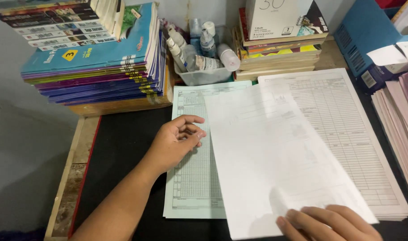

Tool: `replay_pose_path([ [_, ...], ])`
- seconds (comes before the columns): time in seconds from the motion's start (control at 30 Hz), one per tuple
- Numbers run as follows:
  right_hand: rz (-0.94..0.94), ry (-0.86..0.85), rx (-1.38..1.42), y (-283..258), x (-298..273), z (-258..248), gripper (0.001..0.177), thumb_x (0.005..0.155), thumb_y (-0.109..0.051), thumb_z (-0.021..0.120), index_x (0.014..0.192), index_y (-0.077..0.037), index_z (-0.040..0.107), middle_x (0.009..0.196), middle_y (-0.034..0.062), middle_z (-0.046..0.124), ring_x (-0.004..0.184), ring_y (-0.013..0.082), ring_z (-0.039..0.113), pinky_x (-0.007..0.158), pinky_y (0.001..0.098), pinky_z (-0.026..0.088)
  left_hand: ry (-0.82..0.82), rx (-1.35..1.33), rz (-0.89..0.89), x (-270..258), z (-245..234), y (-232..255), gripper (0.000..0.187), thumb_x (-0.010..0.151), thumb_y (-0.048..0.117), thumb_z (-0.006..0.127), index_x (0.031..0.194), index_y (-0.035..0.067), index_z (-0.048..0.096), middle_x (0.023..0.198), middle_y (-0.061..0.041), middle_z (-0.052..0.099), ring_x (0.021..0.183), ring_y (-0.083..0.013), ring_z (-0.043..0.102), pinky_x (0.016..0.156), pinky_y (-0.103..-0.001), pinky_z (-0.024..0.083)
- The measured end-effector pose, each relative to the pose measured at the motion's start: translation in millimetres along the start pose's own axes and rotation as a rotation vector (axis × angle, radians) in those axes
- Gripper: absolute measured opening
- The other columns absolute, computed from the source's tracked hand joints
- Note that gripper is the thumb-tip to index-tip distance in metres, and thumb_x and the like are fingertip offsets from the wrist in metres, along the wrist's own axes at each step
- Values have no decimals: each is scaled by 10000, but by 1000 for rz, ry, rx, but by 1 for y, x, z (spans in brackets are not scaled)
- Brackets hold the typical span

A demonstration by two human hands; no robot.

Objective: Organizing and comparing printed forms and documents on a desk

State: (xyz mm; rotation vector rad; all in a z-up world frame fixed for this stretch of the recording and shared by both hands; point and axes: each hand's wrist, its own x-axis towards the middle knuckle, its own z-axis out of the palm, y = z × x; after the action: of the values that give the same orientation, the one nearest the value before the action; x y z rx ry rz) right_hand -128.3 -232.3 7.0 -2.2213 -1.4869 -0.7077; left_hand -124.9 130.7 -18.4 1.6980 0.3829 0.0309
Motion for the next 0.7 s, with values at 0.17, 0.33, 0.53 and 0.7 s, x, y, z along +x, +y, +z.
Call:
replay_pose_path([
  [0.17,107,-88,-111,42,-75,-15,318,870,-482,610,998,-237,767,891,-62,770,827,191,730,690,408,555,-16,109,90,-5,2,3,213,920,98,719,1133,95,736,885,-28,761,776,-90,701,761,-222,575],
  [0.33,93,-47,-110,65,-70,-26,339,902,-378,603,1092,-151,769,1101,45,728,926,242,703,809,425,558,-13,161,81,-7,5,9,199,926,142,731,1118,97,749,869,-9,743,766,-101,712,748,-224,581],
  [0.53,259,-98,-100,56,-62,-30,607,835,-608,501,1128,-154,777,1166,46,722,1049,243,691,927,461,525,6,207,77,-9,9,12,199,924,152,728,1115,104,756,878,-6,737,782,-86,683,750,-217,578],
  [0.7,263,-255,-89,55,-65,-36,612,801,-626,563,1233,-222,720,1265,17,692,1197,228,653,994,468,515,26,225,118,-8,8,5,208,931,181,718,1125,115,755,915,-8,713,833,-66,652,746,-206,556],
])
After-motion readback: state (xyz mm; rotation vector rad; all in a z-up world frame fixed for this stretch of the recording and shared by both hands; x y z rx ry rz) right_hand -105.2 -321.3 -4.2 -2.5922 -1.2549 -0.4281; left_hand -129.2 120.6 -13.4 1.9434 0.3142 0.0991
